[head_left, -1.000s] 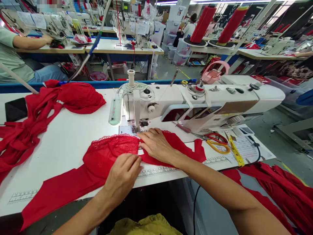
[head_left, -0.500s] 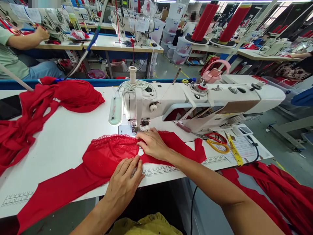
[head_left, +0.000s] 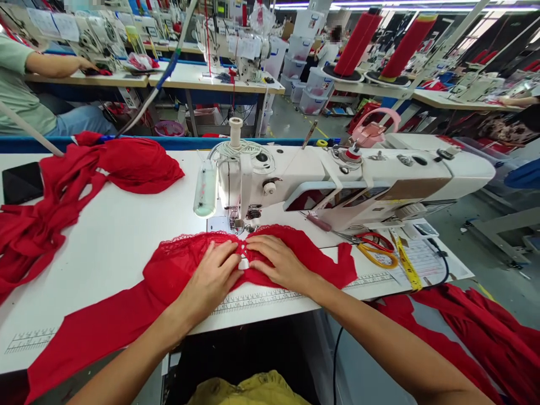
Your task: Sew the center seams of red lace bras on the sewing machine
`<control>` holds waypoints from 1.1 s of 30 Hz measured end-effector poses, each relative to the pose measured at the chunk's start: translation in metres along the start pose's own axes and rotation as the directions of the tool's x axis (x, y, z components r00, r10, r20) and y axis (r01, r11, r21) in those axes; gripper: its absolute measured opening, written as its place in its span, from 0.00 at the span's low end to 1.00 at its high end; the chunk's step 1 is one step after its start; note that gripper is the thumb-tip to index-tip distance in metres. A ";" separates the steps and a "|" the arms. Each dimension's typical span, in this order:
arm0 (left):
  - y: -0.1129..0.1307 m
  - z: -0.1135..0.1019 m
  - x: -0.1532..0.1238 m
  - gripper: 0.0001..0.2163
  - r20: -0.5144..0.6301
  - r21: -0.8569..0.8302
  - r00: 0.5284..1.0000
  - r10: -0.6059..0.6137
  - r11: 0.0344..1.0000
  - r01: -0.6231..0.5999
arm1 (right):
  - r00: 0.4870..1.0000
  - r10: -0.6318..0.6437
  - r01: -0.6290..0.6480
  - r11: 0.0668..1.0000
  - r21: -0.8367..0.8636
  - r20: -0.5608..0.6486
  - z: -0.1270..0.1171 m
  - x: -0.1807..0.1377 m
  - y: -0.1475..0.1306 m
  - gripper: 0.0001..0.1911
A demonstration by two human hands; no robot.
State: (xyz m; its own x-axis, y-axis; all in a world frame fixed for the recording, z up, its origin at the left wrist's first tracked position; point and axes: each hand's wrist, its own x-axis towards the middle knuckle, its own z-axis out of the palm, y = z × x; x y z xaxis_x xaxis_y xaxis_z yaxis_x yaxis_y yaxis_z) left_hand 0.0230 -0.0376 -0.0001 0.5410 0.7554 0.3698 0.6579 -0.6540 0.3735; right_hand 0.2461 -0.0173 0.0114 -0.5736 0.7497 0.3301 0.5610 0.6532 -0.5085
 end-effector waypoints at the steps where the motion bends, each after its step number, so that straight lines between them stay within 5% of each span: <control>1: -0.003 0.002 -0.003 0.10 0.005 0.022 1.000 -0.030 0.999 0.030 | 0.999 0.039 -0.039 0.999 -0.020 0.001 0.004 -0.002 0.000 0.15; 7: -0.003 0.003 -0.015 0.17 0.032 0.090 0.989 -0.142 0.986 0.138 | 0.993 0.100 -0.093 0.991 -0.096 0.070 0.010 -0.006 -0.005 0.25; 12: -0.002 0.002 -0.012 0.25 0.044 0.286 0.983 -0.177 0.945 0.157 | 0.971 0.123 -0.085 0.979 -0.186 0.204 0.003 -0.008 -0.005 0.34; 18: -0.012 -0.003 -0.013 0.31 0.083 0.317 0.985 -0.153 0.941 0.119 | 0.934 0.135 -0.045 0.963 -0.267 0.330 -0.006 -0.012 -0.002 0.41; 33: -0.011 -0.012 -0.013 0.35 0.167 0.293 0.967 -0.190 0.946 0.135 | 0.941 0.112 -0.010 0.953 -0.303 0.321 -0.003 -0.020 -0.002 0.44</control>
State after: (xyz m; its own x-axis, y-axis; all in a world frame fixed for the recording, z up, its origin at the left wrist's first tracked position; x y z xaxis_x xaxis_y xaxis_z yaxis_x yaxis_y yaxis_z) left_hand 0.0026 -0.0405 0.0013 0.4860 0.8619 0.1443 0.8494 -0.5048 0.1541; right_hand 0.2585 -0.0328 0.0084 -0.6683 0.7439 -0.0016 0.7211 0.6473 -0.2470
